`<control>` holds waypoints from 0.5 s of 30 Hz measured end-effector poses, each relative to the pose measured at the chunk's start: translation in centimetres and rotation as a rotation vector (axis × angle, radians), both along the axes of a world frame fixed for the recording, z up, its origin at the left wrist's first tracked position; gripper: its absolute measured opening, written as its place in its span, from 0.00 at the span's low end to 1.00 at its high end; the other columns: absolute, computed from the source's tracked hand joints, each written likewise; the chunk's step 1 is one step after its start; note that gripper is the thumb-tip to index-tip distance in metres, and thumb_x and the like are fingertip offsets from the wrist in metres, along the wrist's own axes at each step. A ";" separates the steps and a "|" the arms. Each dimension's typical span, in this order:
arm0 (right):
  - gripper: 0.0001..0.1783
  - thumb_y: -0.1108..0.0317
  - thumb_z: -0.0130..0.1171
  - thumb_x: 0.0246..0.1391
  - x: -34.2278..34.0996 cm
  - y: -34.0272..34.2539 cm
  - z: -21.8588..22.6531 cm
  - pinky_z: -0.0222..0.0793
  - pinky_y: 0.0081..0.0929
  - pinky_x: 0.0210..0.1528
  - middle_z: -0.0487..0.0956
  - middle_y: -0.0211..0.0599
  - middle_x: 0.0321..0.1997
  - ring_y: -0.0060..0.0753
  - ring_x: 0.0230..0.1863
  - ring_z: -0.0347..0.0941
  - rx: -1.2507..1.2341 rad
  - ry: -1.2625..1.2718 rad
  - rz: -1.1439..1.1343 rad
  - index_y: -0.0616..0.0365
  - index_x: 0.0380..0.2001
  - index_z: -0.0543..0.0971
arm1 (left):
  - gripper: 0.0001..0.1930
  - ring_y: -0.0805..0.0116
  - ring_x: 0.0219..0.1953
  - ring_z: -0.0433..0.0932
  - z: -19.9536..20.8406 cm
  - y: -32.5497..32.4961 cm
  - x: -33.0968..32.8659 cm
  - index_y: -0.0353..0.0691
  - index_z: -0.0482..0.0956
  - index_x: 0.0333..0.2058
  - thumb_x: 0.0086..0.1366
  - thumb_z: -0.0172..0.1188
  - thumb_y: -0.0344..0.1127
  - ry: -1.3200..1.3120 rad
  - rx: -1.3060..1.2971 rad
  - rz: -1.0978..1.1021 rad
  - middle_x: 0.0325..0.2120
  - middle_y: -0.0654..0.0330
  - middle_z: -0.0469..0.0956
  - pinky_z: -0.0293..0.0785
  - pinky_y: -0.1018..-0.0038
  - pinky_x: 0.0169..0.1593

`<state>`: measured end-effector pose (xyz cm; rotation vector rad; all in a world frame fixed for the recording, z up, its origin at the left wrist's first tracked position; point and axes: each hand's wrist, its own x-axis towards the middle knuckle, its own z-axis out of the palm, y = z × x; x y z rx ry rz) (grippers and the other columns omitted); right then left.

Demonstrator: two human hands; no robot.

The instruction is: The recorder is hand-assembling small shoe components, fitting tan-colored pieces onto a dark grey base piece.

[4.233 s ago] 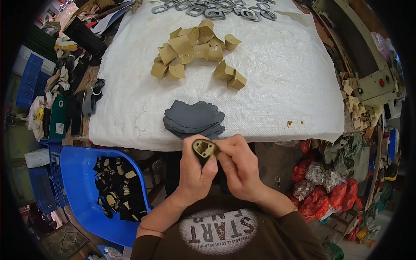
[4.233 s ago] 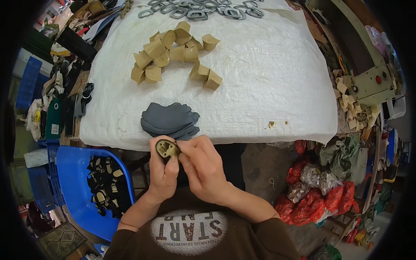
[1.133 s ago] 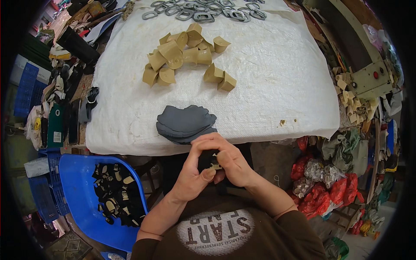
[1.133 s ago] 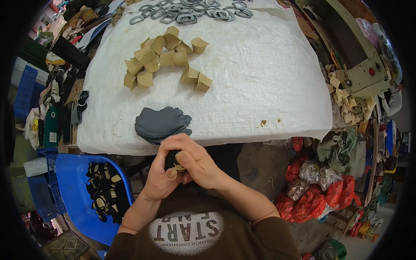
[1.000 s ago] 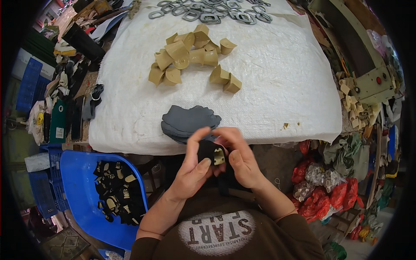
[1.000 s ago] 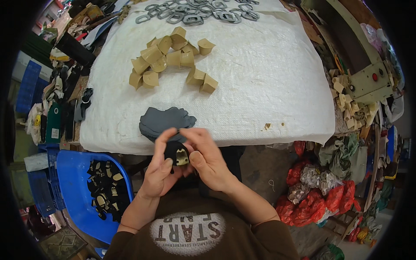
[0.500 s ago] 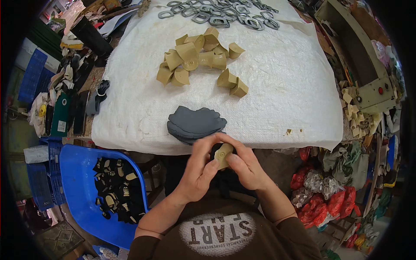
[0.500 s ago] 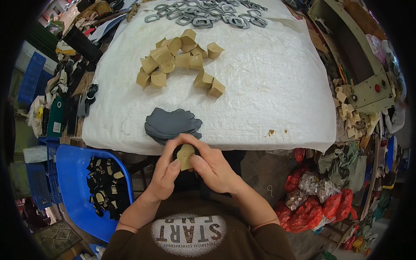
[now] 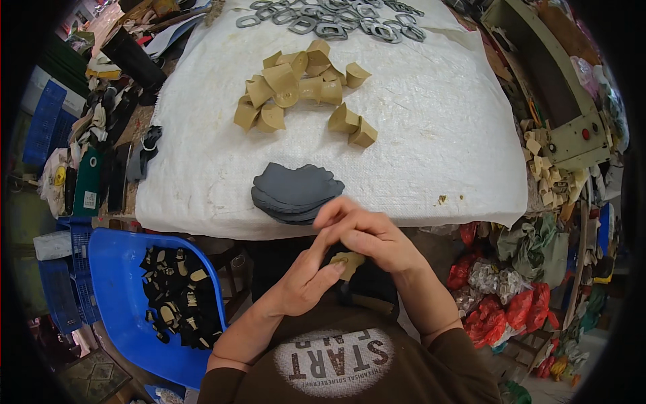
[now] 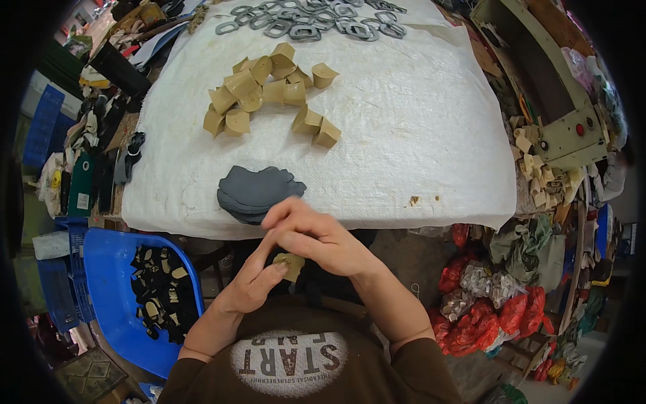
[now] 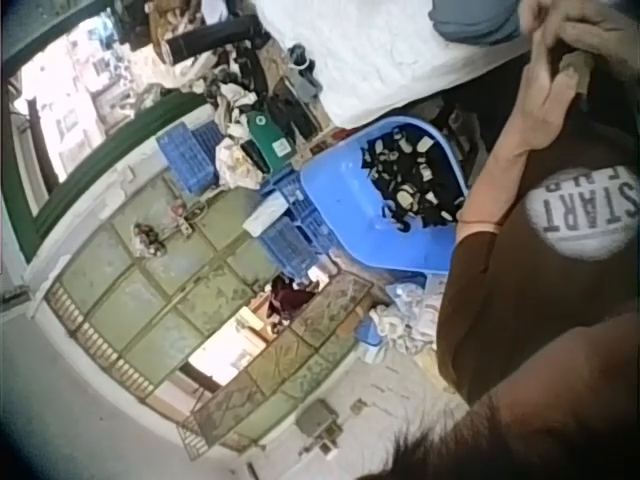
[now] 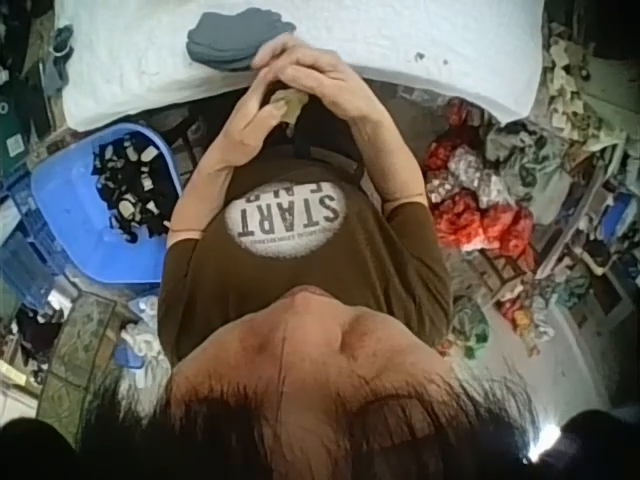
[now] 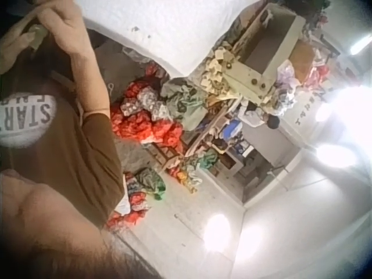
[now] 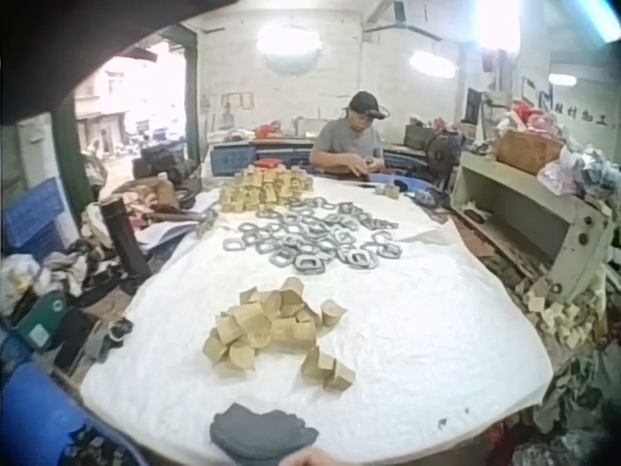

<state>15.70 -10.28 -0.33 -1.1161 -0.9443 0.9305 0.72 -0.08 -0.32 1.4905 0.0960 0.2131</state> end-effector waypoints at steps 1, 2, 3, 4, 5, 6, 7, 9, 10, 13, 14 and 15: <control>0.08 0.71 0.49 0.57 0.1 0.1 -0.6 0.65 0.23 0.42 0.70 0.39 0.45 0.24 0.40 0.67 0.061 0.052 0.114 0.61 0.34 0.77 | 0.25 0.63 0.48 0.71 0.0 0.0 -0.1 0.28 0.56 0.57 0.64 0.45 0.34 0.021 -0.025 -0.033 0.45 0.49 0.71 0.64 0.71 0.54; 0.08 0.71 0.49 0.57 0.1 0.2 -0.8 0.65 0.23 0.43 0.71 0.40 0.45 0.24 0.41 0.68 0.122 0.105 0.229 0.61 0.32 0.77 | 0.25 0.63 0.48 0.71 0.0 0.0 -0.1 0.28 0.56 0.57 0.64 0.45 0.34 0.020 -0.027 -0.034 0.45 0.49 0.71 0.64 0.71 0.54; 0.08 0.71 0.50 0.57 0.2 -0.2 -0.5 0.65 0.24 0.46 0.71 0.41 0.46 0.27 0.44 0.68 0.130 0.053 0.213 0.62 0.31 0.77 | 0.25 0.63 0.47 0.71 0.1 0.1 -0.1 0.28 0.56 0.57 0.64 0.45 0.33 0.073 -0.033 -0.077 0.45 0.49 0.71 0.65 0.71 0.52; 0.08 0.71 0.50 0.57 -0.2 -0.2 -0.3 0.65 0.24 0.46 0.71 0.41 0.46 0.27 0.44 0.68 0.130 0.057 0.217 0.62 0.31 0.77 | 0.25 0.64 0.46 0.72 0.1 0.1 -0.2 0.28 0.55 0.58 0.64 0.44 0.33 0.128 -0.037 -0.116 0.44 0.49 0.71 0.67 0.71 0.50; 0.08 0.70 0.50 0.57 -0.7 -0.4 -0.3 0.64 0.25 0.47 0.71 0.41 0.46 0.29 0.45 0.68 0.082 0.025 0.151 0.61 0.32 0.77 | 0.25 0.64 0.46 0.72 0.2 -0.1 -0.3 0.28 0.55 0.58 0.64 0.44 0.33 0.131 -0.037 -0.112 0.44 0.49 0.71 0.67 0.71 0.50; 0.08 0.69 0.51 0.57 -1.3 -0.5 -0.3 0.64 0.27 0.49 0.71 0.41 0.46 0.31 0.46 0.68 0.034 -0.006 0.085 0.61 0.32 0.77 | 0.23 0.70 0.40 0.70 0.3 -0.5 -0.2 0.30 0.58 0.56 0.65 0.44 0.35 0.127 -0.073 -0.026 0.41 0.55 0.70 0.67 0.76 0.44; 0.08 0.69 0.51 0.57 -1.8 -0.5 -0.5 0.64 0.27 0.49 0.71 0.41 0.46 0.31 0.46 0.68 0.033 -0.008 0.082 0.61 0.32 0.77 | 0.21 0.76 0.35 0.69 0.3 -0.9 0.0 0.32 0.60 0.55 0.66 0.43 0.36 0.118 -0.110 0.053 0.38 0.61 0.70 0.67 0.80 0.39; 0.15 0.59 0.50 0.60 -2.9 -0.1 -1.2 0.65 0.26 0.48 0.72 0.42 0.46 0.32 0.46 0.68 0.035 -0.108 -0.141 0.61 0.38 0.75 | 0.20 0.78 0.33 0.68 0.2 -1.1 0.3 0.34 0.61 0.55 0.67 0.43 0.37 0.136 -0.143 0.093 0.36 0.62 0.69 0.66 0.82 0.36; 0.15 0.59 0.50 0.60 -3.4 0.0 -1.5 0.65 0.26 0.48 0.72 0.42 0.46 0.32 0.46 0.68 0.037 -0.108 -0.137 0.61 0.38 0.75 | 0.20 0.80 0.30 0.67 0.1 -1.2 0.4 0.35 0.61 0.54 0.68 0.43 0.39 0.156 -0.173 0.141 0.34 0.63 0.69 0.66 0.83 0.33; 0.33 0.41 0.36 0.63 -4.6 -0.8 -1.9 0.67 0.21 0.41 0.71 0.36 0.49 0.27 0.42 0.69 0.027 0.078 -0.171 0.61 0.53 0.68 | 0.20 0.80 0.30 0.67 -0.8 -2.0 0.2 0.37 0.61 0.54 0.69 0.41 0.44 0.084 -0.329 0.221 0.33 0.64 0.69 0.66 0.83 0.33; 0.33 0.41 0.36 0.63 -4.8 -1.2 -1.9 0.67 0.21 0.41 0.71 0.36 0.49 0.27 0.42 0.69 0.028 0.078 -0.164 0.61 0.53 0.68 | 0.20 0.80 0.30 0.67 -0.9 -2.1 0.3 0.37 0.61 0.54 0.69 0.41 0.44 0.083 -0.328 0.228 0.33 0.64 0.69 0.66 0.83 0.33; 0.33 0.41 0.36 0.63 -4.9 -1.4 -2.0 0.66 0.20 0.40 0.70 0.36 0.49 0.27 0.42 0.69 -0.028 0.258 -0.131 0.61 0.53 0.68 | 0.21 0.80 0.30 0.67 -0.9 -2.1 0.4 0.38 0.61 0.54 0.70 0.40 0.46 0.043 -0.467 0.257 0.33 0.64 0.69 0.66 0.82 0.32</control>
